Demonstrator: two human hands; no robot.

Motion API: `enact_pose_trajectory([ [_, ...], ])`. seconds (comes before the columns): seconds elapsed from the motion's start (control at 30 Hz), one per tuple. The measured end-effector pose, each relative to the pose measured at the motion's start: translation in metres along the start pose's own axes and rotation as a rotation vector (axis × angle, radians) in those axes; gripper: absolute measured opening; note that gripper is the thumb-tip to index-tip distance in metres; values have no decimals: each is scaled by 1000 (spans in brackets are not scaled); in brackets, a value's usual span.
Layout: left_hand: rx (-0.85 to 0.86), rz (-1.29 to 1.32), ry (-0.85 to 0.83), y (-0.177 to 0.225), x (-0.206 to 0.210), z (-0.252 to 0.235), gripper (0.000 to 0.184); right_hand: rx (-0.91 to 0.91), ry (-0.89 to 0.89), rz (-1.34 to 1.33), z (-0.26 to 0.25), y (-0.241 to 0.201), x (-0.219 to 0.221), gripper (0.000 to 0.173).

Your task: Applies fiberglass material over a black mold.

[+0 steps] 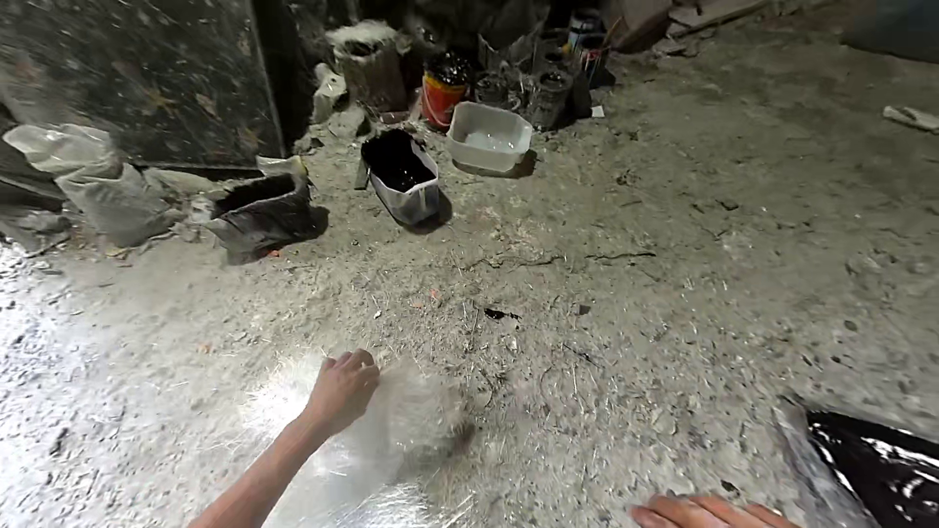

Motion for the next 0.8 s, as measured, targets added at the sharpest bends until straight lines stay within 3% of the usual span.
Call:
enact_pose_trajectory([
  [0.07, 158, -2, 172, 6, -26, 19, 28, -82, 152, 26, -38, 2, -13, 45],
  [0.13, 306, 50, 334, 19, -49, 34, 31, -101, 277, -36, -88, 7, -25, 73],
  [0.2, 392, 136, 426, 35, -66, 46, 34, 11, 221, -270, -134, 4, -32, 103],
  [0.23, 416, 188, 451, 41, -72, 48, 35, 46, 230, -369, -153, 0, -31, 101],
  [0.33, 437, 294, 485, 45, -72, 47, 33, 31, 237, -422, -173, -16, -18, 42],
  [0.4, 416, 342, 532, 39, -67, 41, 35, 26, 362, -341, -160, -14, -17, 29],
  [0.5, 378, 375, 643, 40, -74, 30, 36, 200, 549, -370, -129, 19, -27, 30],
  [0.6, 428, 295, 685, 58, -102, 22, 33, 319, 407, -229, -105, 55, -37, 50],
  [0.73, 621, 148, 590, 104, -115, 28, 29, 50, 616, -199, -95, 39, -70, 87],
  [0.8, 645, 148, 559, 130, -112, 42, 29, -67, 591, -151, -105, 11, -73, 84],
])
Point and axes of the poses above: each hand's wrist, its own z-axis away from the middle knuckle, its own x-axis out of the palm, y = z × x, the point moved 2 cm from there along -z, towards the middle knuckle, and after that the axes turned 14 degrees about -x, right-handed, at the moved point
